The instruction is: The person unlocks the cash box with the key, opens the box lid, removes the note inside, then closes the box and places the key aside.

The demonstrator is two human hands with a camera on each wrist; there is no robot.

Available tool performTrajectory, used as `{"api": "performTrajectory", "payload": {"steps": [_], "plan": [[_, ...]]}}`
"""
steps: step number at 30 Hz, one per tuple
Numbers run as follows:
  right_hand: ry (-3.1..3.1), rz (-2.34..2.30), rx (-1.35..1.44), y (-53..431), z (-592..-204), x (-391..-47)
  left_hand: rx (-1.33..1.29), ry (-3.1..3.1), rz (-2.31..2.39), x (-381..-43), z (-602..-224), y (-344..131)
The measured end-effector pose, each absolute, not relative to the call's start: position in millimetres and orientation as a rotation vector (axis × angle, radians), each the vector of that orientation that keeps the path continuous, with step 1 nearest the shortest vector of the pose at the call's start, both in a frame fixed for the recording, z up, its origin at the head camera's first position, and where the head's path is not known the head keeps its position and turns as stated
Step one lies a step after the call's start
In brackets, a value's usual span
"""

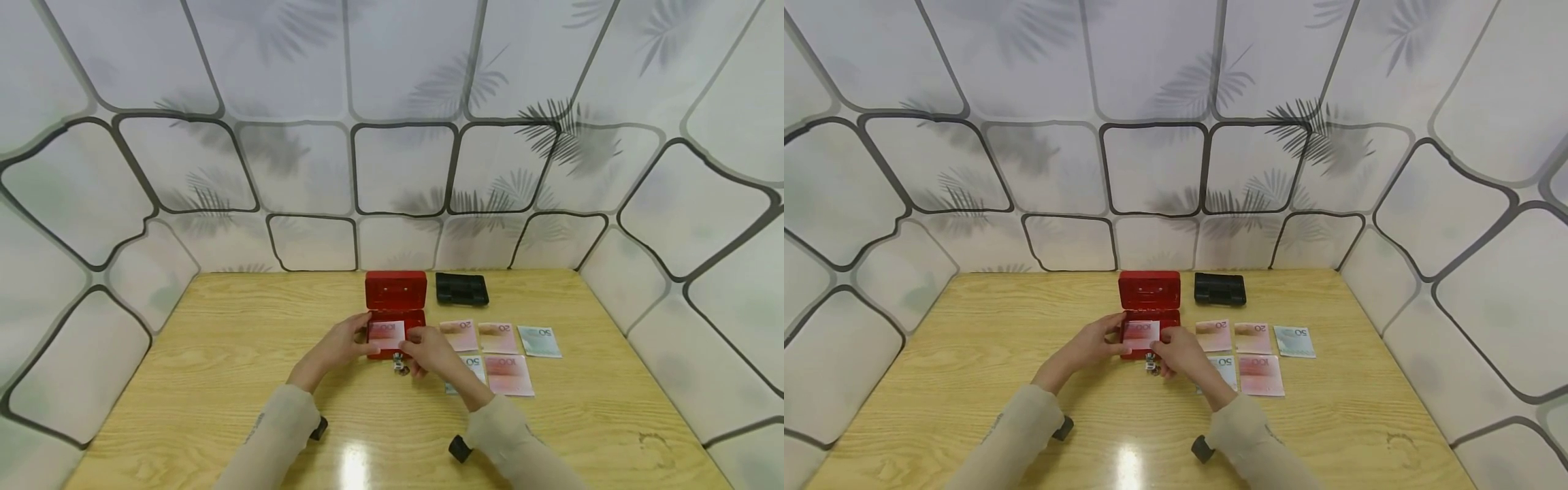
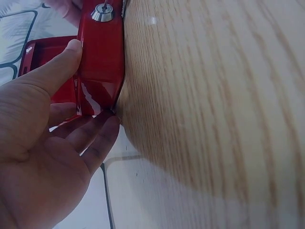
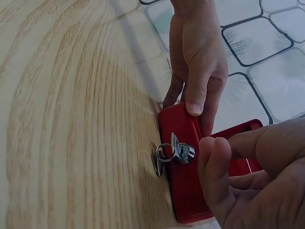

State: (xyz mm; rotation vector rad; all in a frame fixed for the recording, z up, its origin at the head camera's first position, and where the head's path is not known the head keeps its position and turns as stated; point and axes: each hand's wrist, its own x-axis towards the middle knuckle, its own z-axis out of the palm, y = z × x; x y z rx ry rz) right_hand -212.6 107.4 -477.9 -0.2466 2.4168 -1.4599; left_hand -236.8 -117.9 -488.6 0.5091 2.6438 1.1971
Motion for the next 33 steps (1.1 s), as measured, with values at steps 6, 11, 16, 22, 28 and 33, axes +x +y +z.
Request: {"api": "performTrajectory", "payload": {"steps": [6,11,16,22,28,33], "plan": [[2.382,-1.506,-0.249,102.3,-478.6,-212.2,0.508,2.628,1.214,-235.9,-487.5,-117.7],[2.341,-1.638,-0.179,98.6,-481.4,-212.4,0.512,2.616,1.23,-236.2,-488.1,-117.3],[2.298,-1.832,-0.1,97.6,-485.4,-212.9,0.506,2.624,1.22,-236.1,-488.7,-117.3],[2.329,-1.866,-0.099,97.1,-483.5,-216.7,0.482,2.612,1.228,-236.5,-489.0,-117.4],[2.428,-1.7,-0.076,94.8,-478.9,-225.8,0.465,2.617,1.22,-235.7,-488.8,-117.4],[2.477,-1.627,-0.058,93.4,-478.3,-232.2,0.465,2.625,1.204,-235.8,-488.2,-117.0]]}}
